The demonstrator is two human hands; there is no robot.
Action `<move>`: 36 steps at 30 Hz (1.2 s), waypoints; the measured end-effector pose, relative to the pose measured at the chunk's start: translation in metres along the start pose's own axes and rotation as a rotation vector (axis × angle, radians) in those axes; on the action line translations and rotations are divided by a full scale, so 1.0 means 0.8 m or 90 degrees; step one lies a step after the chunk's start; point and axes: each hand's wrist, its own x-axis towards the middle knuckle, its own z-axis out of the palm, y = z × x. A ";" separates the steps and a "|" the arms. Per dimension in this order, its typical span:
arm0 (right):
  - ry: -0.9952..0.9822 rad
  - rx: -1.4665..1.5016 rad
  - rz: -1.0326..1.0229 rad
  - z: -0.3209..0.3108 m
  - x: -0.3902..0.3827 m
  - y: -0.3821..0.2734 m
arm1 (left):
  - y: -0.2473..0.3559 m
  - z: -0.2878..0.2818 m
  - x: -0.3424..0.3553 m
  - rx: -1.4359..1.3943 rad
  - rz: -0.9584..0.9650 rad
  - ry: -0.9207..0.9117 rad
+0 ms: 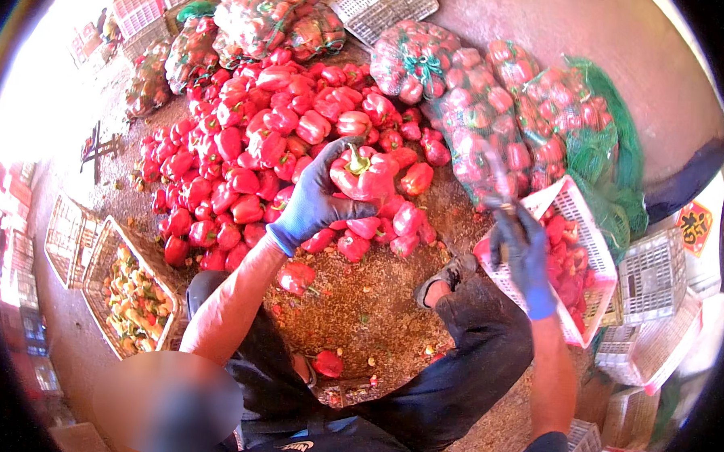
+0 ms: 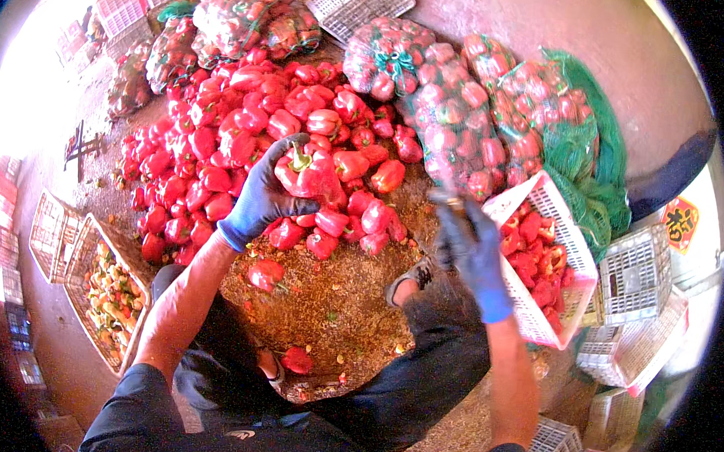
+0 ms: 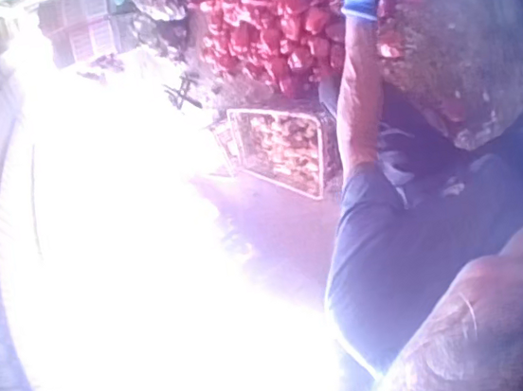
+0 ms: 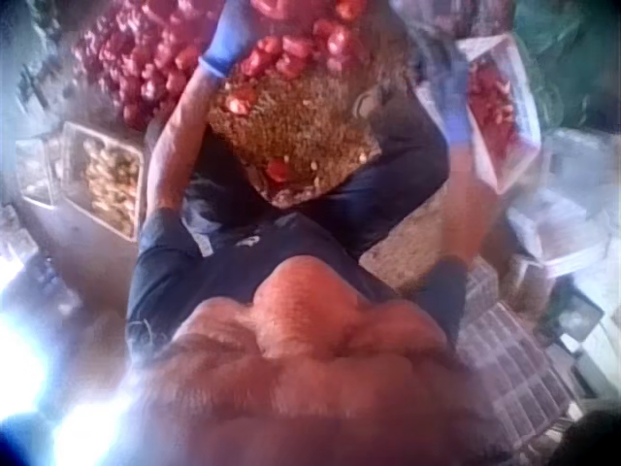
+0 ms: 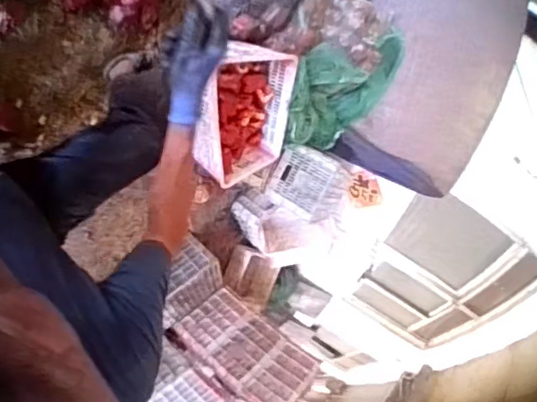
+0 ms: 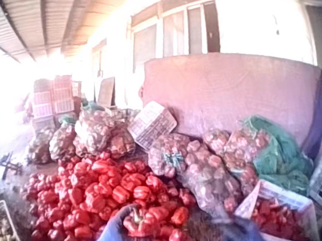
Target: The person sits on the floor and uses a knife to cut and remove the stems and seeds from bell peppers, placing the cleaned halves into a white basket.
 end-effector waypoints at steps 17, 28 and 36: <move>-0.279 -0.068 -0.003 0.227 0.014 0.004 | 0.013 -0.109 -0.045 -0.336 0.055 0.168; -0.037 0.124 -0.102 0.227 0.042 -0.010 | 0.024 -0.089 -0.050 -0.471 -0.015 -0.043; -0.100 0.081 -0.102 0.215 0.035 -0.004 | 0.008 -0.030 -0.051 -0.112 -0.060 -0.044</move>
